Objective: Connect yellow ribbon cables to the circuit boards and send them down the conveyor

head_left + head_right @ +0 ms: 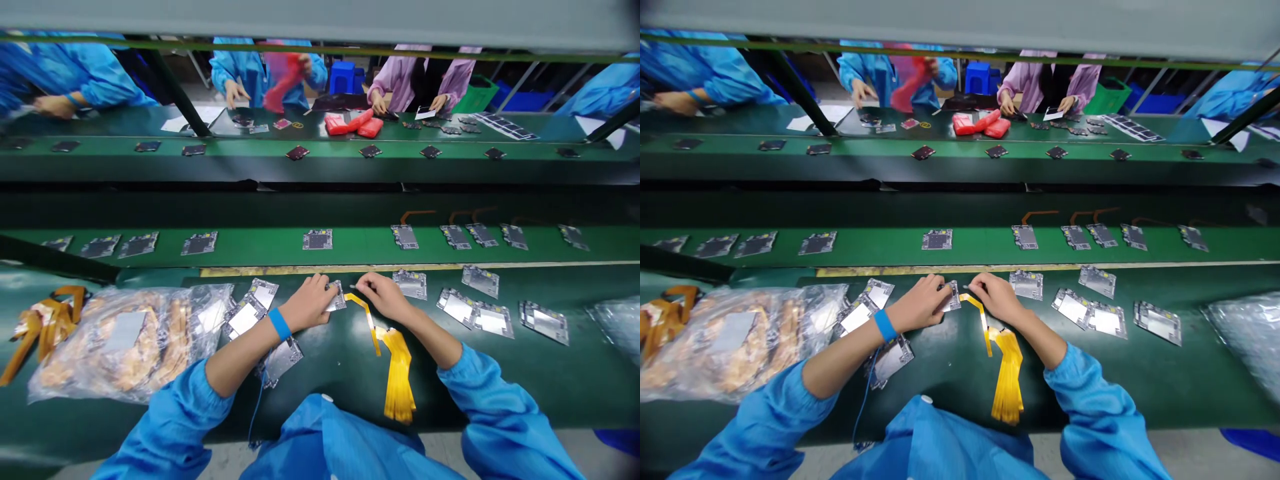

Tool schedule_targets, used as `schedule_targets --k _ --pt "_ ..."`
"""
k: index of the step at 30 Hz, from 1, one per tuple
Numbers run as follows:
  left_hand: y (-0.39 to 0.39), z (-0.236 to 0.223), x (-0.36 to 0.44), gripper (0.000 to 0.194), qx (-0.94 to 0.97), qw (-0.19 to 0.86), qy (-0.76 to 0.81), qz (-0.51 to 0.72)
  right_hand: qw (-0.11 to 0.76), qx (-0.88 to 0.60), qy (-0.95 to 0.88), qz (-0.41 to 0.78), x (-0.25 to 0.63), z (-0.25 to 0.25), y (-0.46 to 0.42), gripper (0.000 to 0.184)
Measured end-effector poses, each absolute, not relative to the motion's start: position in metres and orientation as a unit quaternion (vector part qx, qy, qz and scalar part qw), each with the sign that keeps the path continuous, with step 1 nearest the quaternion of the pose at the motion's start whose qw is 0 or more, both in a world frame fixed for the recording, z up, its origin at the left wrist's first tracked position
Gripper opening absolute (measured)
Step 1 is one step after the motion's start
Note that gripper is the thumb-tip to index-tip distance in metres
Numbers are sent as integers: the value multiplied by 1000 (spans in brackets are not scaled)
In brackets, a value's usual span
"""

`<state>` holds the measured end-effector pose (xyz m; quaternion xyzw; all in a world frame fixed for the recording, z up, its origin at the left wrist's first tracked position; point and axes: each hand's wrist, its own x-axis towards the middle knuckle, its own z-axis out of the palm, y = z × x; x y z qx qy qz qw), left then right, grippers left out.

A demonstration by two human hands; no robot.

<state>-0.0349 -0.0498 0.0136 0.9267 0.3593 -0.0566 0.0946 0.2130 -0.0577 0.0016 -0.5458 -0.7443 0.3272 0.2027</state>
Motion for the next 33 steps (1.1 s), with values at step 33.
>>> schedule_targets --k 33 --pt "107 15 -10 74 891 60 439 -95 37 -598 -733 323 253 9 -143 4"
